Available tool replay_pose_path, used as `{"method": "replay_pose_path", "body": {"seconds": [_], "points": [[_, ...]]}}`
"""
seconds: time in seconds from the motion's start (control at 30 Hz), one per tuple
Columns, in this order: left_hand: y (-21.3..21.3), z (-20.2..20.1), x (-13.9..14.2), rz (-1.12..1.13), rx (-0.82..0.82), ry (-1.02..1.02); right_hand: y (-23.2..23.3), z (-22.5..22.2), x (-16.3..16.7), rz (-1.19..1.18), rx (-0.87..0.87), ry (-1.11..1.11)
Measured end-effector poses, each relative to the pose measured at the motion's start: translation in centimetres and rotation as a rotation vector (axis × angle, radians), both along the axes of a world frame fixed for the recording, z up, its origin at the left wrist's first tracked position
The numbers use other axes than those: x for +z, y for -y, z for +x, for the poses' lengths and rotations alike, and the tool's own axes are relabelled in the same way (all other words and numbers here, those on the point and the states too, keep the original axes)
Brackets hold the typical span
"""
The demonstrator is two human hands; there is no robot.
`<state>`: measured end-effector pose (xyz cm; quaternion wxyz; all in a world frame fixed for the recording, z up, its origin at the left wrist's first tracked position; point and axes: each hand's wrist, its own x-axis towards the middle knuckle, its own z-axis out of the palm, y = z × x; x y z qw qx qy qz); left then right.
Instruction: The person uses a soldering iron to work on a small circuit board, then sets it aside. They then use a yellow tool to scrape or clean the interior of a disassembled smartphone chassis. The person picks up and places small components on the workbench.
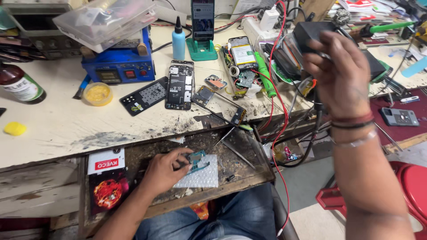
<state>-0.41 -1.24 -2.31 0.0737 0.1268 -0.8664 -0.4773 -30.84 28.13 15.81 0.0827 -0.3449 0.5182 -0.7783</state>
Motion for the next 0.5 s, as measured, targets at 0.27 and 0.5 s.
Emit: {"method": "replay_pose_path", "body": {"seconds": [0.27,0.5], "points": [[-0.6,0.2,3.2,0.157,0.003,-0.065,9.8,0.8,4.7,-0.503,0.327,0.433],[-1.0,0.8,5.7,0.221,-0.005,-0.084,11.7,0.7,7.1,-0.794,0.406,0.633]]}}
